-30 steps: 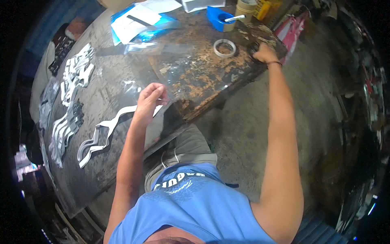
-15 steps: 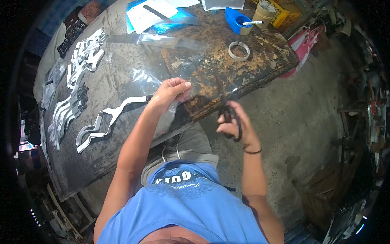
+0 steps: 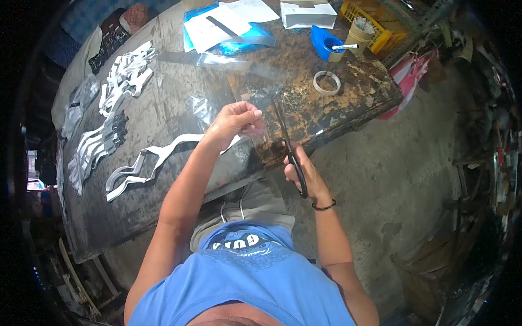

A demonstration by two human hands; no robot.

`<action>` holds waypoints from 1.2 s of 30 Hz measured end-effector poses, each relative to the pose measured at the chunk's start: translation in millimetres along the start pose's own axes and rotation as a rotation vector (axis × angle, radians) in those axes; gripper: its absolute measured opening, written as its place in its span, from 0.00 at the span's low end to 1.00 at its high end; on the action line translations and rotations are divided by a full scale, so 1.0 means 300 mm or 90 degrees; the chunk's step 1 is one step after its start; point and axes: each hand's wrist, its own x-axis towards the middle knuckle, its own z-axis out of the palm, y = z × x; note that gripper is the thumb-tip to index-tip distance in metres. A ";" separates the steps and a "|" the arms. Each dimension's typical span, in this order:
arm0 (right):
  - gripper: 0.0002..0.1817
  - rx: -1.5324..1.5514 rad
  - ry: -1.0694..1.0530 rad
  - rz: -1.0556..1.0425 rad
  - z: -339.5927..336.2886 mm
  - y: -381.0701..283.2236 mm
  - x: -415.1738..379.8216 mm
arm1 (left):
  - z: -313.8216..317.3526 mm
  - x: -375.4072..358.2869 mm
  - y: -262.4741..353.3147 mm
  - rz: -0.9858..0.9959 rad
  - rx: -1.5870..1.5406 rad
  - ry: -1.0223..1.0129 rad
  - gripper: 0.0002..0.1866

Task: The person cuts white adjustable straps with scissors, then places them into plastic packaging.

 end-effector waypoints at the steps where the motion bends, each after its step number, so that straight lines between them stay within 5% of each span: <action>1: 0.55 0.000 0.002 0.000 0.005 -0.009 -0.003 | 0.008 -0.003 0.003 0.000 0.001 -0.002 0.10; 20: 0.61 -0.217 0.060 0.005 0.039 -0.010 -0.012 | 0.034 0.000 -0.004 -0.025 0.038 -0.004 0.10; 36: 0.52 -0.199 0.075 -0.026 0.053 -0.019 -0.028 | 0.034 0.018 -0.024 -0.035 0.033 -0.012 0.11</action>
